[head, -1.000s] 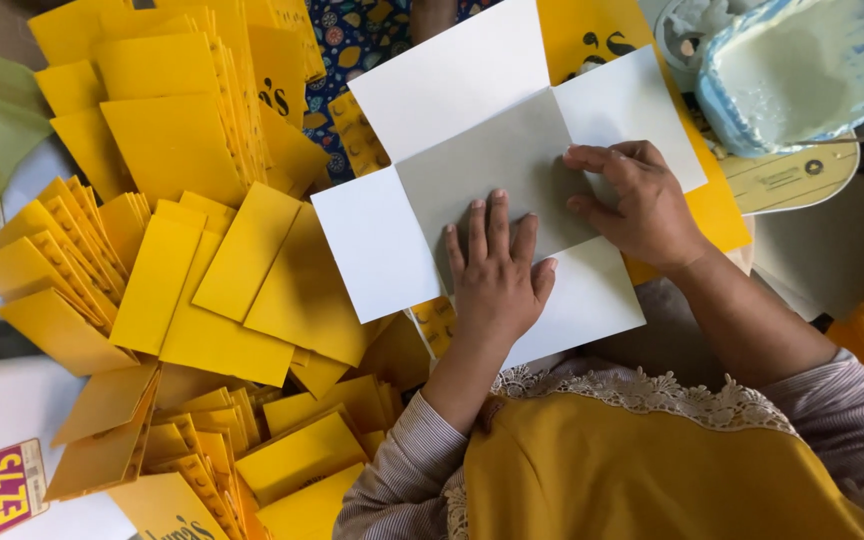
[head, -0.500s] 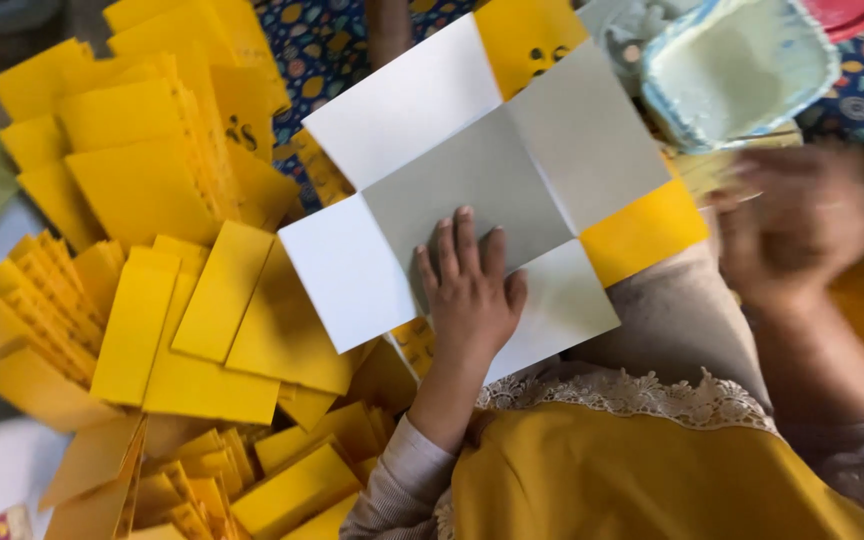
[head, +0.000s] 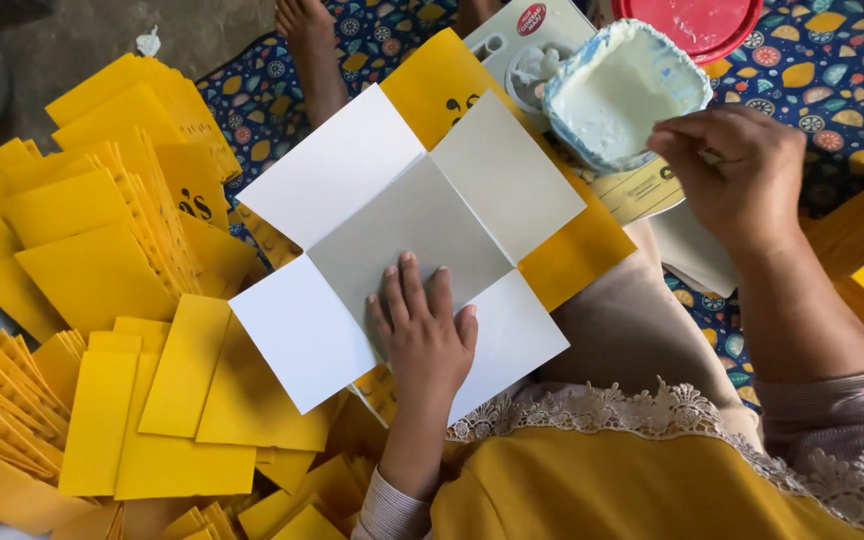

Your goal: Applying glue to yellow paper templates and folding them to assemble boxes or envelopes

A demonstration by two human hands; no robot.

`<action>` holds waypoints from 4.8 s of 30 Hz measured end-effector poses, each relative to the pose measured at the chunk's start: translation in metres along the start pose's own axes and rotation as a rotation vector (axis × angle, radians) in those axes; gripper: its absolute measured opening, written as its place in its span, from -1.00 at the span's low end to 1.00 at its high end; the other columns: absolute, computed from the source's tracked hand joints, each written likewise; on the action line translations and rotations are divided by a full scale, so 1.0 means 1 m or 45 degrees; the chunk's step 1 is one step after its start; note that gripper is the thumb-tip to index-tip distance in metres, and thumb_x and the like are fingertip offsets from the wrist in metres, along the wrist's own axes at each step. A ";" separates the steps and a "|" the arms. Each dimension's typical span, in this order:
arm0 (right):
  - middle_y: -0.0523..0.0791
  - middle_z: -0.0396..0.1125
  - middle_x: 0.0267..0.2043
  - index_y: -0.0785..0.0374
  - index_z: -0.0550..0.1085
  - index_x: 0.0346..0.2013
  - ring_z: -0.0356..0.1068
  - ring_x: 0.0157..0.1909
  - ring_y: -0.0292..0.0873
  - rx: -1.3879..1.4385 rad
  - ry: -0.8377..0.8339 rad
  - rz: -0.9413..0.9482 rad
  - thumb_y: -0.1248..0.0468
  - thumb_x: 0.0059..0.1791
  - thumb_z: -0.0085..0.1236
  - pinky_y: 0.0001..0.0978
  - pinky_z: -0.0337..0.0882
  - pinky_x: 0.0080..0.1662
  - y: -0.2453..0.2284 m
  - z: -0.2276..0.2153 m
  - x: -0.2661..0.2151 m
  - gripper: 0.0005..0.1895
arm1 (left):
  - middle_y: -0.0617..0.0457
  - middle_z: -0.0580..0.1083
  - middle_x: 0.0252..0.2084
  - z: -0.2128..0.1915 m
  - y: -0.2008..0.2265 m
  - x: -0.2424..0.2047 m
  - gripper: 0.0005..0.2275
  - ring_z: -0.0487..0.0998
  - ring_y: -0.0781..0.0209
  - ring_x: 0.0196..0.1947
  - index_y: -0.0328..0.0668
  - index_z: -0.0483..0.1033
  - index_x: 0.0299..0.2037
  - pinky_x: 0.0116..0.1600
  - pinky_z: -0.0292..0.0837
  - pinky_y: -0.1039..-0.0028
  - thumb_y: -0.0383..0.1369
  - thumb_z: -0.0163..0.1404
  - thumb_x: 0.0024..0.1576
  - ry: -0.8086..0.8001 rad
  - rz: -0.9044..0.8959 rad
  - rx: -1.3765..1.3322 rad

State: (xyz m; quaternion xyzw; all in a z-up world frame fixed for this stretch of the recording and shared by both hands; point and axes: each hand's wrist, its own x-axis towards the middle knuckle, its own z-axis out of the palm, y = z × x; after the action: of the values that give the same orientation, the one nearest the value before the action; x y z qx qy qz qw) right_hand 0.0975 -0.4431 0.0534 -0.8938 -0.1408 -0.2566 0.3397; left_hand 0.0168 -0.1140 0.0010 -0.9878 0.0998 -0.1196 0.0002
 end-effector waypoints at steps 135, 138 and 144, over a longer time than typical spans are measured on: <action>-0.11 0.57 -0.25 0.16 0.58 -0.20 0.56 -0.24 0.08 0.117 -0.050 -0.273 0.52 0.03 0.38 -0.09 0.54 -0.17 -0.082 0.124 -0.019 -0.80 | -0.04 0.39 0.24 0.000 -0.030 0.010 -0.63 0.40 0.00 0.21 -0.16 0.48 0.11 0.11 0.31 0.05 -0.31 0.10 0.08 0.097 -0.042 -0.256; -0.11 0.57 -0.24 0.16 0.56 -0.23 0.53 -0.31 0.12 0.068 0.000 -0.349 0.47 0.05 0.40 -0.04 0.53 -0.25 -0.079 0.144 0.004 -0.82 | -0.03 0.39 0.22 0.009 -0.032 0.009 -0.63 0.40 0.01 0.19 -0.15 0.48 0.09 0.08 0.32 0.05 -0.30 0.12 0.06 0.121 -0.033 -0.244; -0.09 0.56 -0.21 0.24 0.52 -0.17 0.54 -0.27 0.12 0.022 -0.035 -0.406 0.47 0.11 0.40 -0.05 0.53 -0.21 -0.090 0.136 0.015 -0.83 | -0.03 0.35 0.16 0.000 -0.034 0.011 -0.58 0.40 0.02 0.12 -0.14 0.49 0.07 0.06 0.34 0.06 -0.32 0.22 -0.02 0.118 -0.043 -0.278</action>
State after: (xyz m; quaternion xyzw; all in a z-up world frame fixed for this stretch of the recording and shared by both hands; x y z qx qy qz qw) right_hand 0.1209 -0.2844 0.0232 -0.8606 -0.2879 -0.2937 0.3004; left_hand 0.0343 -0.0830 0.0044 -0.9769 0.0955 -0.1534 -0.1142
